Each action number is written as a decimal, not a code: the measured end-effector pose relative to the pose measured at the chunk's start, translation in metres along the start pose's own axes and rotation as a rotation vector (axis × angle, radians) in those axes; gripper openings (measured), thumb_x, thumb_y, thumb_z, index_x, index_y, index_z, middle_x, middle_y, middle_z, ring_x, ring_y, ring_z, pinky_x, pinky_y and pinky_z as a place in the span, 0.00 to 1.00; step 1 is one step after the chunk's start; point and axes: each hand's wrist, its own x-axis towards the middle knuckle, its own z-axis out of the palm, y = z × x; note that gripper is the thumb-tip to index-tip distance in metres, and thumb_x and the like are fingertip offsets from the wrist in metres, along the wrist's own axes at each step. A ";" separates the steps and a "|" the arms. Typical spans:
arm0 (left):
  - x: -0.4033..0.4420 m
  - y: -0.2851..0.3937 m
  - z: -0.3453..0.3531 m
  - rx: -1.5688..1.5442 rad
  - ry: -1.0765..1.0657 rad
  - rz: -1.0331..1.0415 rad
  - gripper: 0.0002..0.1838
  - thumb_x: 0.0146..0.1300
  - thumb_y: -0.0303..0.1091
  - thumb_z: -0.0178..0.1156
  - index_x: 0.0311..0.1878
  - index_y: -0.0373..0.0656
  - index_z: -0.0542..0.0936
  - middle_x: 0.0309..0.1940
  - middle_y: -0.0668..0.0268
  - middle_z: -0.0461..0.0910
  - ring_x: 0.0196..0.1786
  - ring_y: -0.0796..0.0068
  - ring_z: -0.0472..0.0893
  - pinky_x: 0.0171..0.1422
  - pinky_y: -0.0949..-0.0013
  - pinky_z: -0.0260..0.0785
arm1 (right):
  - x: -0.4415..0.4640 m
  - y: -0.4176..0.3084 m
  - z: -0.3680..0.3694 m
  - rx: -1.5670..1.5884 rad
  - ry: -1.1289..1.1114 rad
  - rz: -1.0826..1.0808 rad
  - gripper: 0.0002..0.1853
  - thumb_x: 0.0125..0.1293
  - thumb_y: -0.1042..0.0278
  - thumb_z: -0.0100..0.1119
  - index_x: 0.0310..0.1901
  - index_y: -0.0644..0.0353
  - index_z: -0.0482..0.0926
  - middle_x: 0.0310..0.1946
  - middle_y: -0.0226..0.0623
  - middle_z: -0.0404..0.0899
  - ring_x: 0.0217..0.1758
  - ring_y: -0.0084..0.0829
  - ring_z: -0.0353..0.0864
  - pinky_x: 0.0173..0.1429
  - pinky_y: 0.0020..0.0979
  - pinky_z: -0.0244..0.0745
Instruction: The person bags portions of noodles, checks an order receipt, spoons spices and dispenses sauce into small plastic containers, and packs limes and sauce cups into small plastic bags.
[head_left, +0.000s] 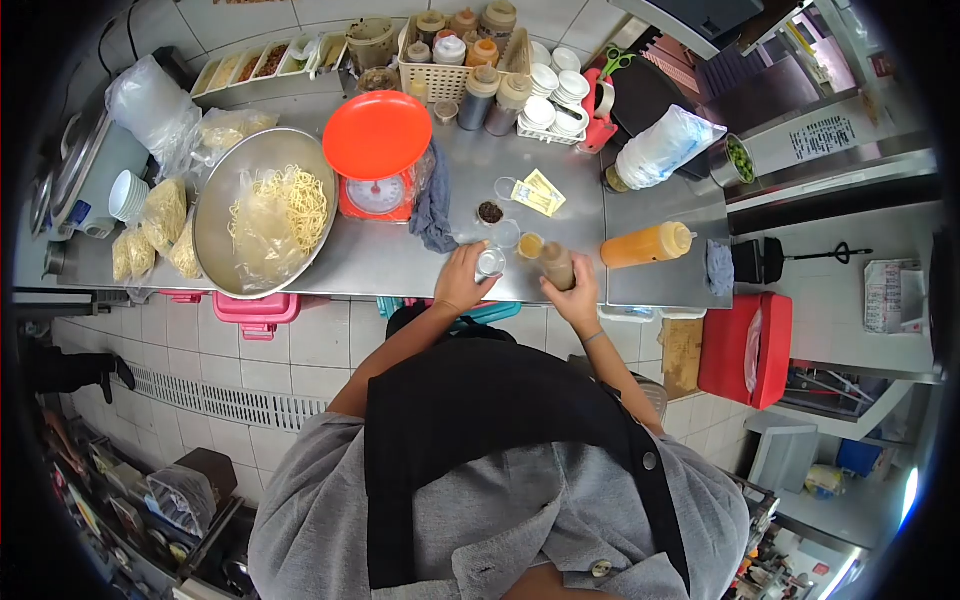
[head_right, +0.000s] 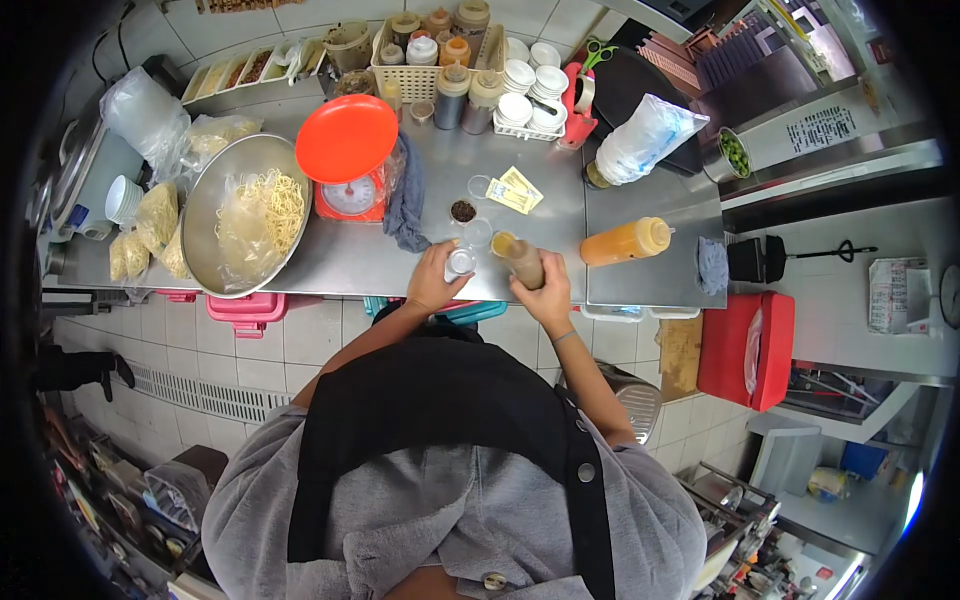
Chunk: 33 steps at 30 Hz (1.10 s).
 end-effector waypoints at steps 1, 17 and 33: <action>0.000 -0.001 0.001 -0.004 0.001 -0.005 0.32 0.49 0.38 0.69 0.55 0.38 0.67 0.46 0.52 0.73 0.50 0.51 0.73 0.55 0.57 0.66 | 0.001 -0.007 0.001 -0.054 -0.054 -0.011 0.26 0.44 0.66 0.69 0.48 0.56 0.75 0.43 0.41 0.73 0.43 0.42 0.77 0.49 0.36 0.73; -0.004 -0.006 0.001 -0.019 -0.004 0.004 0.31 0.49 0.37 0.66 0.56 0.38 0.66 0.48 0.55 0.73 0.52 0.54 0.71 0.57 0.59 0.65 | 0.033 -0.016 0.011 -0.754 -0.349 -0.438 0.18 0.50 0.71 0.58 0.46 0.49 0.77 0.39 0.28 0.80 0.43 0.31 0.78 0.46 0.38 0.64; -0.003 -0.005 -0.001 -0.019 0.006 0.015 0.32 0.48 0.36 0.68 0.56 0.39 0.67 0.48 0.55 0.73 0.51 0.54 0.72 0.57 0.59 0.65 | 0.037 -0.019 0.015 -0.873 -0.459 -0.342 0.17 0.51 0.73 0.55 0.44 0.51 0.80 0.38 0.32 0.83 0.37 0.33 0.81 0.43 0.36 0.67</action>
